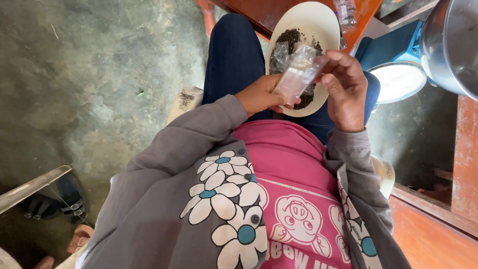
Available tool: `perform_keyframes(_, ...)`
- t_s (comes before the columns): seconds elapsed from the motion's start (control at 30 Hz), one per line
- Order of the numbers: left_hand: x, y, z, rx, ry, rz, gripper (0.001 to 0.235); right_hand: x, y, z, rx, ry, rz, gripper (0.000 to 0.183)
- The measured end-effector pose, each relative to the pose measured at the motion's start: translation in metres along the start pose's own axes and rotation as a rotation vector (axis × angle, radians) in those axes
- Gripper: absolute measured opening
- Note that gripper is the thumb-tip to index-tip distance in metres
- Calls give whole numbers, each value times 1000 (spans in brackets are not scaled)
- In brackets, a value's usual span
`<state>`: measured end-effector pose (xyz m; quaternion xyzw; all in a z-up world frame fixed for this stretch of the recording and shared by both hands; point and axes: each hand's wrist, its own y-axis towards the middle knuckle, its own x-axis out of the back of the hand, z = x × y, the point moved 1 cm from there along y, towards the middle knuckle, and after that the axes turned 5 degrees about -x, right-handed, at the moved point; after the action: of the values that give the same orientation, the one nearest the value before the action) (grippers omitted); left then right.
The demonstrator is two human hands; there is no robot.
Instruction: A person is manually packing small quantities of dark granular material into small plastic bags from a plate.
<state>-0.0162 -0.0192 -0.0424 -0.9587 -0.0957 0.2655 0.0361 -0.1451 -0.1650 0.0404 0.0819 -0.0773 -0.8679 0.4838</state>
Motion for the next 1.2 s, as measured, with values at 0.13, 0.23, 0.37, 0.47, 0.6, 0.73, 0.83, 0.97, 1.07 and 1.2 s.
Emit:
perform_keyframes(0.13,10,9,10,-93,121,28,38,-5,6,33,15,-261,11,12)
perform_keyframes(0.23,17,15,26,-226,273,43,36,4,4,32,-69,-321,-37,29)
perform_keyframes(0.37,5,3,1,-152,112,111,28,15,2,29,-366,-108,-45,41)
perform_keyframes(0.47,6,0,-6,-91,100,114,33,13,6,42,-452,-77,84,36)
perform_keyframes(0.6,6,-1,-11,-13,87,84,44,20,8,38,-375,-207,233,7)
perform_keyframes(0.73,4,-3,-16,25,122,62,50,47,1,0,-347,-67,63,17)
perform_keyframes(0.83,9,-1,-12,13,139,66,54,56,-3,-12,-338,55,10,21)
perform_keyframes(0.97,5,-4,-24,-13,189,67,43,52,-5,15,-304,216,-93,15)
perform_keyframes(1.07,3,-5,-31,-13,254,39,39,54,-7,28,-266,262,-159,13)
perform_keyframes(1.2,4,-4,-33,32,255,-26,46,61,-9,32,-197,420,-254,12)
